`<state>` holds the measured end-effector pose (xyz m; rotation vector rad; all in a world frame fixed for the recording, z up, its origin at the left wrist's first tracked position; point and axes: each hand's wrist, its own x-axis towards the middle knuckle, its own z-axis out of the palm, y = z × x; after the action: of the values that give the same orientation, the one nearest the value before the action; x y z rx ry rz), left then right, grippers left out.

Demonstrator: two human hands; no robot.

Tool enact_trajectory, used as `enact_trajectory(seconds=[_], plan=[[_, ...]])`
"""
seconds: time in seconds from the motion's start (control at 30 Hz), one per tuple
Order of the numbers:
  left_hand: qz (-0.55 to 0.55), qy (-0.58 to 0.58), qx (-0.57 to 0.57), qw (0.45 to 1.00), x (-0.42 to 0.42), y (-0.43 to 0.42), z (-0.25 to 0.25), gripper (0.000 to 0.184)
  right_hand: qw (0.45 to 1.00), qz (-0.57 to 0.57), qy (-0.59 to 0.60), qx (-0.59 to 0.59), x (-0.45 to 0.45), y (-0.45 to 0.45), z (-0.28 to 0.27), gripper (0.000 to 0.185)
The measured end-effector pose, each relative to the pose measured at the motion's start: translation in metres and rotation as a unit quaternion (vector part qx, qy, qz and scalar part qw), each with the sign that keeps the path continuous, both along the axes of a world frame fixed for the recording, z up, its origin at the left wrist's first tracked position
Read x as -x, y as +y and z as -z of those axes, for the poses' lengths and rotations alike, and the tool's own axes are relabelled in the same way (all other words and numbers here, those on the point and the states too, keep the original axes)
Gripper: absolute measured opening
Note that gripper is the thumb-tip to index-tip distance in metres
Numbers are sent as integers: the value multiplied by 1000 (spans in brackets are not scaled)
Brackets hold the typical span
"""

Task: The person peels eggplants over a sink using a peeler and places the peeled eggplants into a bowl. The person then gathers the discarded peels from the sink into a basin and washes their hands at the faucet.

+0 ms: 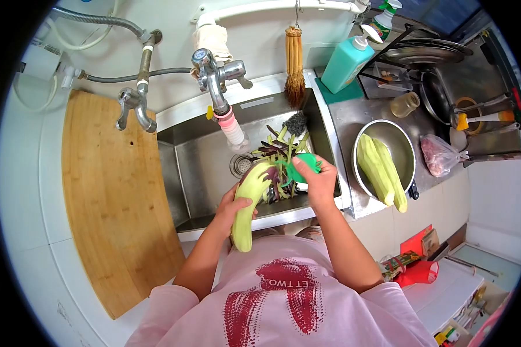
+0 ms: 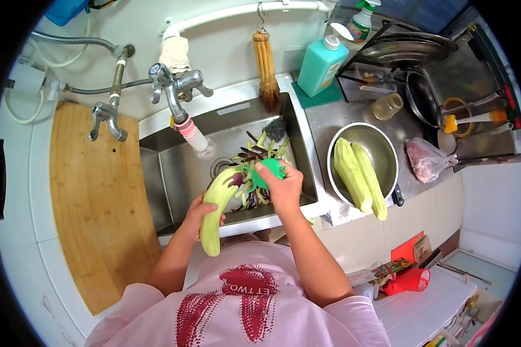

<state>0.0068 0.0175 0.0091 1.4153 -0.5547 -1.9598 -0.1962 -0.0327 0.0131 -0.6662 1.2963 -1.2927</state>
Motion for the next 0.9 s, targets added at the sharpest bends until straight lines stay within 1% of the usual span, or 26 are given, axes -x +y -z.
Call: enact_trajectory(seconds=[0.03, 0.07, 0.13, 0.17, 0.2, 0.27, 0.33, 0.4, 0.47, 0.53, 0.57, 0.63, 0.7, 0.73, 0.8, 0.87, 0.9], plan=[[1, 1, 0, 1000, 2, -1, -3, 68, 999, -29, 17, 11, -3, 3, -2, 14], [1, 2, 11, 1000, 5, -3, -7, 70, 999, -27, 18, 12, -5, 5, -4, 14], [2, 4, 21, 1000, 10, -3, -13, 72, 993, -108, 37, 31, -9, 8, -6, 14], [3, 14, 26, 1000, 11, -3, -15, 74, 991, -111, 66, 47, -10, 8, -3, 13], [4, 24, 32, 999, 12, -4, -16, 76, 991, -109, 66, 48, -9, 8, -1, 13], [10, 29, 42, 999, 10, -3, -13, 77, 998, -61, 12, -11, -6, 7, 3, 14], [16, 33, 51, 998, 6, 0, -8, 78, 998, -54, 0, -19, -1, 5, 13, 14], [14, 77, 59, 995, 0, 4, -4, 75, 998, 1, -34, -49, 4, 1, 24, 14], [23, 77, 47, 996, -5, 8, 1, 74, 998, -11, -19, -56, 7, -1, 35, 16], [31, 76, 33, 996, -8, 11, 6, 74, 997, -35, 60, -36, 6, -1, 40, 19], [26, 96, 33, 995, -9, 12, 8, 73, 997, -35, 59, -36, 9, 0, 47, 19], [21, 116, 38, 992, -11, 7, 6, 71, 981, -41, 187, -39, 17, -3, 53, 21], [20, 156, 56, 986, -15, 6, 2, 69, 979, -44, 199, -31, 20, 0, 57, 20], [18, 155, 57, 986, -13, 5, -1, 69, 976, -42, 210, -22, 19, 0, 56, 20], [-29, 121, 4, 992, -5, 1, -7, 66, 980, -39, 193, -11, 17, 1, 46, 18], [-25, 120, -15, 992, -5, -1, -1, 65, 998, -30, 59, 2, 10, 3, 20, 15], [-21, 118, -33, 992, -5, -2, 1, 64, 998, -30, 61, 2, 7, 4, 12, 15]])
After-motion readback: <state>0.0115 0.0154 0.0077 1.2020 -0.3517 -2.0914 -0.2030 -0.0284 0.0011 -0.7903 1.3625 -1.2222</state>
